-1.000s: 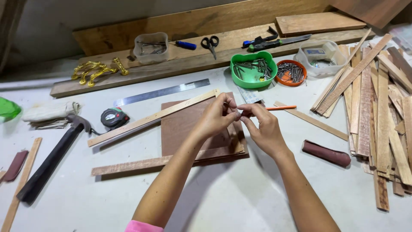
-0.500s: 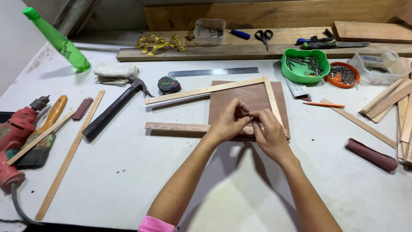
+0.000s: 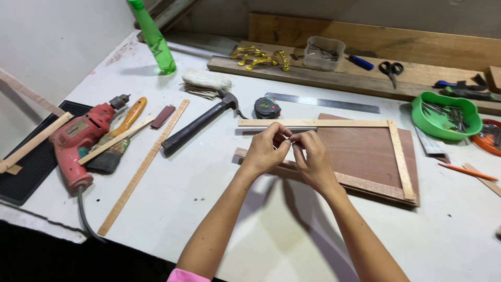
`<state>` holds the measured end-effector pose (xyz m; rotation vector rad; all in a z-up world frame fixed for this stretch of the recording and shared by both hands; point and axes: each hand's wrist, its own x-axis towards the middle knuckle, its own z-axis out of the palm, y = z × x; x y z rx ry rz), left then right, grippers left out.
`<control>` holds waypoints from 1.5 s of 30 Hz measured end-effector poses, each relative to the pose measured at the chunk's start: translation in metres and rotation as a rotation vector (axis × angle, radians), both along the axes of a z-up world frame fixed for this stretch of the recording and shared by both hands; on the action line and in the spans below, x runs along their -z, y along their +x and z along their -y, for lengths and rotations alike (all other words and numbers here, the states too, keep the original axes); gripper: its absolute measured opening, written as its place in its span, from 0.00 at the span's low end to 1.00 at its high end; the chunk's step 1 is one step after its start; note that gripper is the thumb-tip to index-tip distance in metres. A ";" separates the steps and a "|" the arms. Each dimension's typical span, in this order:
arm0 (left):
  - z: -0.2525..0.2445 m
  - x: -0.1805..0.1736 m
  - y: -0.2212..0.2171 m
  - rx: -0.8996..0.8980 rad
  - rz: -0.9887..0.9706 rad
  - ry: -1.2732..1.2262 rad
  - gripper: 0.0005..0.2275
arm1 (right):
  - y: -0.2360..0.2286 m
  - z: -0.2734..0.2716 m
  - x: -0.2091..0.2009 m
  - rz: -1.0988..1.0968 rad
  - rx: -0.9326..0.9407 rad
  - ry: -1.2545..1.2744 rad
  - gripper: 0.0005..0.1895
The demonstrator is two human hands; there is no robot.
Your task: Measure, cut, sand, and hammer small wood strips together to create a rectangular frame.
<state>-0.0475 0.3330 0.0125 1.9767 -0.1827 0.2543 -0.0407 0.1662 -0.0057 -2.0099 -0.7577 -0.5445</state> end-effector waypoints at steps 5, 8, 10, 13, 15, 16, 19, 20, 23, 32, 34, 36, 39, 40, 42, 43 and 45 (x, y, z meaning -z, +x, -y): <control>-0.056 0.000 0.009 -0.122 0.011 -0.006 0.06 | 0.023 -0.065 -0.005 -0.087 -0.071 0.005 0.07; -0.087 0.000 0.017 -0.203 0.025 0.021 0.06 | 0.040 -0.101 -0.005 -0.136 -0.124 0.016 0.07; -0.105 0.001 0.023 -0.229 0.045 0.027 0.06 | 0.049 -0.122 -0.007 -0.148 -0.142 0.014 0.07; -0.130 0.009 0.037 -0.275 0.150 0.052 0.07 | 0.062 -0.151 -0.009 -0.199 -0.159 0.047 0.06; -0.144 0.015 0.047 -0.332 0.206 0.190 0.07 | 0.076 -0.167 -0.001 -0.146 -0.149 0.032 0.07; -0.150 0.016 0.050 -0.337 0.208 0.191 0.07 | 0.081 -0.174 -0.001 -0.144 -0.154 0.033 0.07; -0.164 0.023 0.062 -0.346 0.228 0.358 0.10 | 0.092 -0.191 0.000 -0.107 -0.118 -0.025 0.06; -0.168 0.028 0.069 -0.364 0.223 0.425 0.10 | 0.097 -0.196 0.002 -0.096 -0.109 -0.048 0.06; -0.178 0.042 0.081 -0.384 0.216 0.551 0.12 | 0.102 -0.206 0.004 -0.114 -0.109 -0.060 0.06; -0.186 0.066 0.100 -0.390 0.105 0.738 0.21 | 0.098 -0.207 0.000 -0.160 -0.109 -0.049 0.06; -0.187 0.071 0.099 -0.387 0.109 0.765 0.20 | 0.095 -0.203 0.001 -0.156 -0.099 -0.037 0.06; -0.187 0.075 0.099 -0.393 0.083 0.841 0.21 | 0.093 -0.197 -0.002 -0.157 -0.108 -0.029 0.05; -0.180 0.056 0.085 -0.402 0.130 0.773 0.19 | 0.085 -0.187 -0.009 -0.161 -0.106 -0.004 0.06; -0.178 0.053 0.083 -0.396 0.131 0.771 0.19 | 0.082 -0.182 -0.010 -0.162 -0.100 -0.005 0.06; -0.176 0.045 0.080 -0.401 0.107 0.821 0.19 | 0.075 -0.171 -0.016 -0.142 -0.086 -0.022 0.06; -0.170 0.034 0.074 -0.396 0.110 0.822 0.19 | 0.071 -0.166 -0.018 -0.142 -0.080 -0.020 0.06; -0.156 0.013 0.061 -0.399 0.115 0.762 0.21 | 0.062 -0.153 -0.023 -0.128 -0.073 0.003 0.05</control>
